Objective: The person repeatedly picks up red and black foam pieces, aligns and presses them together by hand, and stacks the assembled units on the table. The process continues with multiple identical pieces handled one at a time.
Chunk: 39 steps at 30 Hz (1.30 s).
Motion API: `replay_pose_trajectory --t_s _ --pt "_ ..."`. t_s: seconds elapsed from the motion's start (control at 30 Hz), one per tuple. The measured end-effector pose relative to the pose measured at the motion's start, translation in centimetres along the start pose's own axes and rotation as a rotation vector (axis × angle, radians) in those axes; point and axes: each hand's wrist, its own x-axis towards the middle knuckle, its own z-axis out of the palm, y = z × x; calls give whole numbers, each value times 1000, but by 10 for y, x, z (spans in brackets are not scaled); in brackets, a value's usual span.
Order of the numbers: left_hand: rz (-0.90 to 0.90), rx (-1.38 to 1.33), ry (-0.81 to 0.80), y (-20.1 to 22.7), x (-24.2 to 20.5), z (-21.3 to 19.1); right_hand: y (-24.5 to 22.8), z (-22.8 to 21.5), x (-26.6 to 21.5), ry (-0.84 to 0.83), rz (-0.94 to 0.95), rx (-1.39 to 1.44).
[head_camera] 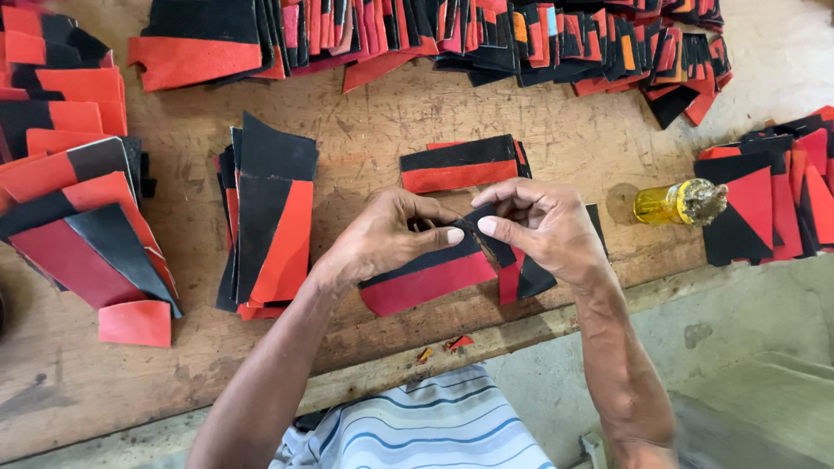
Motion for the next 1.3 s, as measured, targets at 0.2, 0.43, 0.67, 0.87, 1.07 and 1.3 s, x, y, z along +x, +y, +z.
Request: replay_pose_trajectory --t_s 0.2,0.43,0.67,0.87,1.07,1.3 --pt "10 -5 4 5 -4 -1 1 -1 1 7 6 -16" --pt "8 1 8 6 -3 -1 4 -2 2 5 -1 -6" --pt "25 -8 4 5 -3 0 5 -3 3 -7 8 -29" --pt "32 5 10 6 -3 0 3 -1 4 -5 8 -47" --pt "26 10 15 8 -3 0 2 -2 5 -18 14 -74" --pt "-26 27 35 10 -4 -1 0 -5 8 -21 28 -163"
